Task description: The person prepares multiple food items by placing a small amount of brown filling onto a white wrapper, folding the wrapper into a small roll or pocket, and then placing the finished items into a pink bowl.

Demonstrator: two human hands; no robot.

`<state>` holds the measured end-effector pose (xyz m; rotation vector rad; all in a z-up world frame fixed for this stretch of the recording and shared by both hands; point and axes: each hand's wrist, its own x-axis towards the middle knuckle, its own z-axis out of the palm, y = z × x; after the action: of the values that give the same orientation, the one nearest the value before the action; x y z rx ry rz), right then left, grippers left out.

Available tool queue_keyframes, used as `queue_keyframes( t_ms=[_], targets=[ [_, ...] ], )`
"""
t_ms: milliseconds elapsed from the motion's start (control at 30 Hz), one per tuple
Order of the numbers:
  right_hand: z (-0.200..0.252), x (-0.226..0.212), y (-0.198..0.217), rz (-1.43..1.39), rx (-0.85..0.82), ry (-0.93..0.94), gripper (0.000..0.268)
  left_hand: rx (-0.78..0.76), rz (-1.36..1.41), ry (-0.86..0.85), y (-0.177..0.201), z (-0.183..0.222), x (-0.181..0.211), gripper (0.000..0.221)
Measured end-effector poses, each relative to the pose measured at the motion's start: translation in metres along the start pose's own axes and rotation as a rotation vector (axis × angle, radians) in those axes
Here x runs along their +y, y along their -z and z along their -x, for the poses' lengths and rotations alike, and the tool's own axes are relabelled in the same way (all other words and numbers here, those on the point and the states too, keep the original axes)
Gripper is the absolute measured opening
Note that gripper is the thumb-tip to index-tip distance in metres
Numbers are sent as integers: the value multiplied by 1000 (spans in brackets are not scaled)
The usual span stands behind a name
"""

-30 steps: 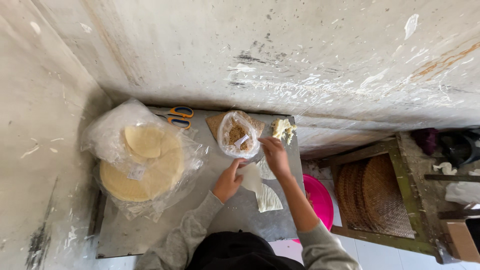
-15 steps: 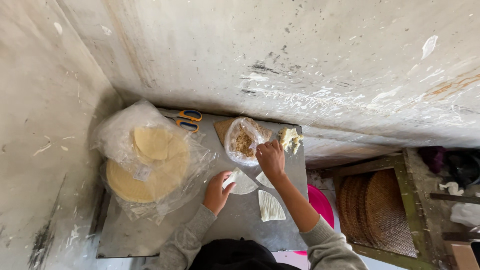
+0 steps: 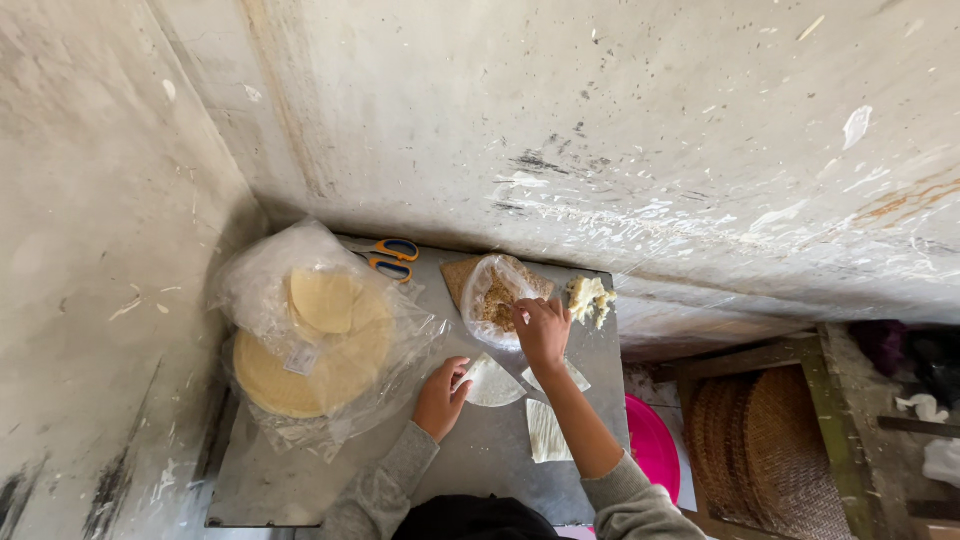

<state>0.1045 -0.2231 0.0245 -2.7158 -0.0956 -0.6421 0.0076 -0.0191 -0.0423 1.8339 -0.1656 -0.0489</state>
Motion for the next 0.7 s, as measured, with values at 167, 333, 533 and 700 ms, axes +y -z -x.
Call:
queue_keyframes(
  t_ms=[167, 333, 533, 700],
  targets=[
    [12, 6, 11, -56, 30, -103, 5, 13, -4, -13, -3, 0, -6, 39],
    [33, -1, 30, -82, 86, -114, 8, 21, 9, -9, -5, 0, -11, 37],
    [80, -14, 63, -92, -40, -17, 8, 22, -32, 81, -7, 8, -5, 42],
    [91, -16, 59, 148, -215, 366, 9, 54, -246, -140, -10, 16, 3, 50]
  ],
)
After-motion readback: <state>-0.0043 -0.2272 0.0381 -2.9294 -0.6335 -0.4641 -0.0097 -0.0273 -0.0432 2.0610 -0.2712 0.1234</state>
